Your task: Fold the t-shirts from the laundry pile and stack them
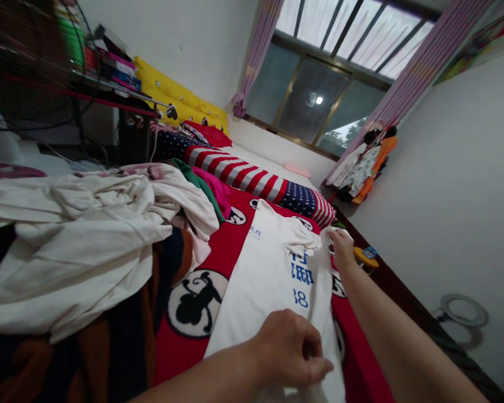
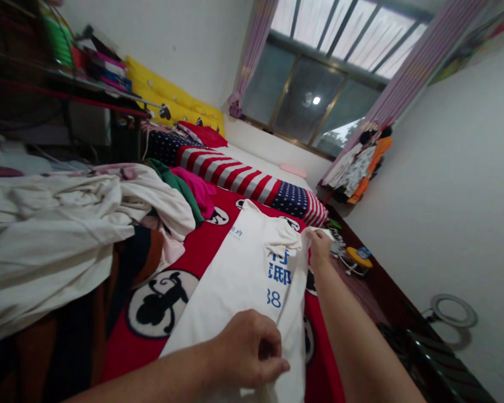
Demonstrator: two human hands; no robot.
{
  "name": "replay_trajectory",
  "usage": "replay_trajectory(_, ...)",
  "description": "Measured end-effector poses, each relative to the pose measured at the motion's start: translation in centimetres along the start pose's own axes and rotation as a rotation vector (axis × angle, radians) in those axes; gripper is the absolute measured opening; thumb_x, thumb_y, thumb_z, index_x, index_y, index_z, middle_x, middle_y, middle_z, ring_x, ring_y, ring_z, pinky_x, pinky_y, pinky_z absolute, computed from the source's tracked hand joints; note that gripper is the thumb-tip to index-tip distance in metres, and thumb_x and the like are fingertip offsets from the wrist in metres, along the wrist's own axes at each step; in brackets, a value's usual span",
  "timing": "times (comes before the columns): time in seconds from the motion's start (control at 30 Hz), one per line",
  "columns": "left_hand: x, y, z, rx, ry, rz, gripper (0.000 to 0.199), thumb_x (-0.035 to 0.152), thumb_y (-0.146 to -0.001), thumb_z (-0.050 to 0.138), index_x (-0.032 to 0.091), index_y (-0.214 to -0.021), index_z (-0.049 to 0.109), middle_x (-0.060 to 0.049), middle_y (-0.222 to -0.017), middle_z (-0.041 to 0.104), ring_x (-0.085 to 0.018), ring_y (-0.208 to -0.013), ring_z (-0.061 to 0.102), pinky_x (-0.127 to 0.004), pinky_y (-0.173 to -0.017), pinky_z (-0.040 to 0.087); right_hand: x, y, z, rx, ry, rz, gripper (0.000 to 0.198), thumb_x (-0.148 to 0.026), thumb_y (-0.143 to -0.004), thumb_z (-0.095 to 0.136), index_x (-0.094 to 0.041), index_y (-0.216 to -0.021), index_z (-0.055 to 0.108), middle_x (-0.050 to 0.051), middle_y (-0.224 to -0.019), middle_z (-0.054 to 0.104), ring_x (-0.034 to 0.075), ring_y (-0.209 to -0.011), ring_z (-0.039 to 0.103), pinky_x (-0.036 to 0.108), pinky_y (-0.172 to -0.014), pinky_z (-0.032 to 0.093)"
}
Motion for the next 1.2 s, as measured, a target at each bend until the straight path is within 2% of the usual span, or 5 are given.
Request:
replay_trajectory(0.23,0.4,0.4,0.2,-0.026,-0.050,0.148,0.013,0.028,-0.072,0.063,0.018,-0.066,0.067,0.002,-0.061,0.064,-0.009,-0.056,0.055,-0.019,-0.053,0.035,-1.6,3.3,12.5,-0.394,0.277,-0.111,0.036,-0.047,-0.074,0.055,-0.016,-0.090,0.063,0.009,-0.099,0.067,0.023,-0.093,0.061,0.036,-0.082,0.046)
replay_trajectory(0.37,0.3,0.5,0.3,-0.104,0.015,0.183,0.011,0.026,-0.070,0.062,0.018,-0.072,0.069,0.001,-0.066,0.068,-0.010,-0.060,0.060,-0.017,-0.055,0.039,-0.6,7.1,16.1,-0.584,0.495,-0.171,0.053,-0.052,-0.080,0.054,-0.020,-0.122,0.058,0.012,-0.145,0.043,0.031,-0.135,0.033,0.053,-0.110,0.019)
replay_trajectory(0.5,0.2,0.6,0.2,-0.108,-0.003,0.157,0.011,0.027,-0.070,0.062,0.018,-0.069,0.069,0.001,-0.065,0.067,-0.009,-0.055,0.057,-0.018,-0.054,0.039,-0.5,8.3,16.4,-0.683,0.696,-0.228,0.063,-0.058,-0.089,0.040,-0.020,-0.139,0.043,0.011,-0.156,0.022,0.030,-0.144,0.015,0.056,-0.112,0.010)
replay_trajectory(0.7,0.3,0.7,0.5,-0.141,-0.053,0.179,0.013,0.029,-0.071,0.064,0.019,-0.076,0.072,0.002,-0.068,0.069,-0.010,-0.058,0.059,-0.017,-0.056,0.040,-2.0,7.1,14.2,-0.527,0.836,-0.238,0.065,-0.046,-0.089,0.047,-0.014,-0.144,0.033,0.015,-0.149,0.035,0.024,-0.132,0.041,0.036,-0.104,0.035)
replay_trajectory(1.2,0.1,0.3,0.5,-0.240,-0.044,0.092,0.014,0.030,-0.074,0.065,0.019,-0.078,0.072,0.000,-0.074,0.072,-0.013,-0.070,0.066,-0.018,-0.063,0.044,-2.4,3.9,14.4,-0.418,0.882,-0.202,0.023,-0.012,-0.079,0.050,-0.010,-0.085,0.072,0.017,-0.094,0.070,0.027,-0.091,0.064,0.029,-0.071,0.042)
Point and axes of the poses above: each hand's wrist, its own y-axis away from the middle knuckle, its own z-axis out of the palm, x = y × z, the point moved 5 cm from there along -y, towards the middle knuckle
